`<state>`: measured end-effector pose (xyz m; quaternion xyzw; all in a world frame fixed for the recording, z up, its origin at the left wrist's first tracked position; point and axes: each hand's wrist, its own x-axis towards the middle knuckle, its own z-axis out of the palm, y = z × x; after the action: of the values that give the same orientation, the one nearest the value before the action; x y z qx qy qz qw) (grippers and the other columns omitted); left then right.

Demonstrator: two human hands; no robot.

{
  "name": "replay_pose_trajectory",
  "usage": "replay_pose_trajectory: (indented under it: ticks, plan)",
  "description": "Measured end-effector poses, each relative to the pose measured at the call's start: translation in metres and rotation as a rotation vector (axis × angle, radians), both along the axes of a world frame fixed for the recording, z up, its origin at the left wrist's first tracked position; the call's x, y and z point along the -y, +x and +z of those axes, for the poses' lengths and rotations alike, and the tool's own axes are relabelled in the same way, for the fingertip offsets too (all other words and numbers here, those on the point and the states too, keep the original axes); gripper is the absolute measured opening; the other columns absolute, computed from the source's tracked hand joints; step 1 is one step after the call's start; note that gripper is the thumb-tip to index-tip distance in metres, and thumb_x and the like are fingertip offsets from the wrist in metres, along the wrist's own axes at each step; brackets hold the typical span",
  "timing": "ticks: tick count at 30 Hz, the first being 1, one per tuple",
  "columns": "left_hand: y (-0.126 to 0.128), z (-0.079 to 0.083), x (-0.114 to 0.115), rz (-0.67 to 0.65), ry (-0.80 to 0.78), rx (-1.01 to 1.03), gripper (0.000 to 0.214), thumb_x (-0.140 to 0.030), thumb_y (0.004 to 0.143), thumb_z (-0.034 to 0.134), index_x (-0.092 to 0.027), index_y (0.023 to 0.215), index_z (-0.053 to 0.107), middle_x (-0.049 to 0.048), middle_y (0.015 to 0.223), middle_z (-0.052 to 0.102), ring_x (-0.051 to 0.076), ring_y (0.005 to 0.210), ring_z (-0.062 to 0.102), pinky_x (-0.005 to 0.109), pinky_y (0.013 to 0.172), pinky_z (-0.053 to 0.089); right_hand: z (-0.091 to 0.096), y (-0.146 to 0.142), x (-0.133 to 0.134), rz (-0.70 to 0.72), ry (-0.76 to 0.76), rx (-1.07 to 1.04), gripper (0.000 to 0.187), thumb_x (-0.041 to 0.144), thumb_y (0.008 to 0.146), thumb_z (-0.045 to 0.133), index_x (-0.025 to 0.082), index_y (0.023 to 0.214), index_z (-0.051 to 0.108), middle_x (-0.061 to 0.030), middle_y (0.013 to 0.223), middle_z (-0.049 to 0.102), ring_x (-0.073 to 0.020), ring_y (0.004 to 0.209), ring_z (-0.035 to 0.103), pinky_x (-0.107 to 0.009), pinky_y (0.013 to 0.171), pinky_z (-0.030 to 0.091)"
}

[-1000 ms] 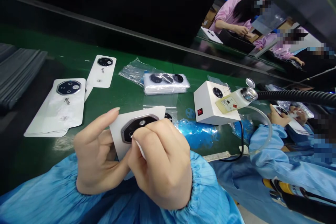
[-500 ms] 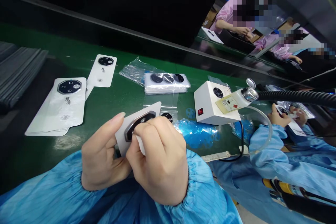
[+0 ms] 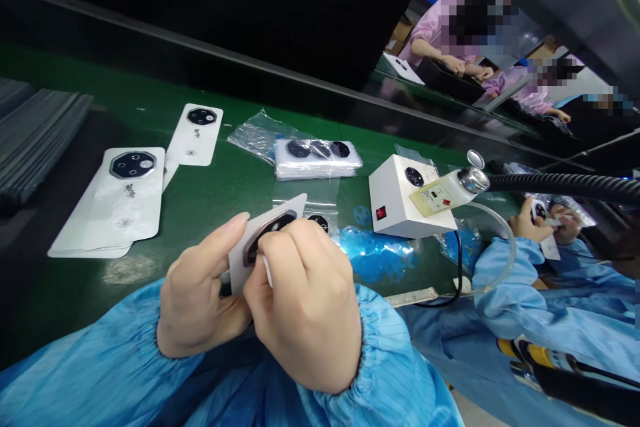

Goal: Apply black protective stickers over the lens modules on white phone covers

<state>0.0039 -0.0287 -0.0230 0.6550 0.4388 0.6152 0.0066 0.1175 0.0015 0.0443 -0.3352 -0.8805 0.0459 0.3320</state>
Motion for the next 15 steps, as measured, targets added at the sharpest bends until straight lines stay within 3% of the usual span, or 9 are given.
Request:
replay_pose_trajectory:
  ticks: [3, 8, 13, 15]
  plan:
    - [0.0, 0.0, 0.005, -0.074, -0.098, 0.121, 0.075, -0.008, 0.076, 0.059, -0.022, 0.143, 0.028, 0.0061, 0.099, 0.071, 0.019, 0.065, 0.068, 0.029, 0.052, 0.054, 0.004, 0.003, 0.003, -0.004, 0.048, -0.002, 0.011, 0.005, 0.078, 0.051, 0.014, 0.072, 0.054, -0.0029, 0.064, 0.055, -0.0115, 0.059, 0.05, -0.026, 0.053, 0.042]
    - [-0.001, 0.016, 0.013, -0.245, -0.285, 0.436, 0.073, -0.006, 0.076, 0.059, -0.023, 0.14, 0.028, 0.006, 0.111, 0.068, 0.018, 0.067, 0.069, 0.03, 0.063, 0.062, 0.01, 0.015, 0.013, 0.059, 0.024, -0.158, 0.021, 0.002, 0.072, 0.056, 0.017, 0.085, 0.052, -0.0016, 0.069, 0.056, -0.0112, 0.061, 0.052, -0.027, 0.058, 0.048]
    - [-0.004, 0.03, 0.016, -0.384, -0.298, 0.539, 0.062, -0.008, 0.083, 0.049, -0.025, 0.139, 0.028, 0.0008, 0.086, 0.071, 0.013, 0.043, 0.061, 0.023, 0.032, 0.052, 0.016, 0.03, 0.009, 0.151, -0.052, -0.16, 0.026, 0.001, 0.07, 0.058, 0.02, 0.087, 0.054, 0.0009, 0.068, 0.057, -0.0102, 0.056, 0.054, -0.028, 0.055, 0.051]
    - [-0.005, 0.031, 0.017, -0.398, -0.322, 0.565, 0.066, -0.008, 0.081, 0.052, -0.028, 0.139, 0.027, -0.0018, 0.078, 0.069, 0.012, 0.039, 0.058, 0.022, 0.028, 0.048, 0.018, 0.035, 0.005, 0.203, -0.057, -0.101, 0.029, 0.002, 0.069, 0.059, 0.021, 0.089, 0.054, 0.001, 0.067, 0.058, -0.011, 0.055, 0.056, -0.028, 0.053, 0.052]
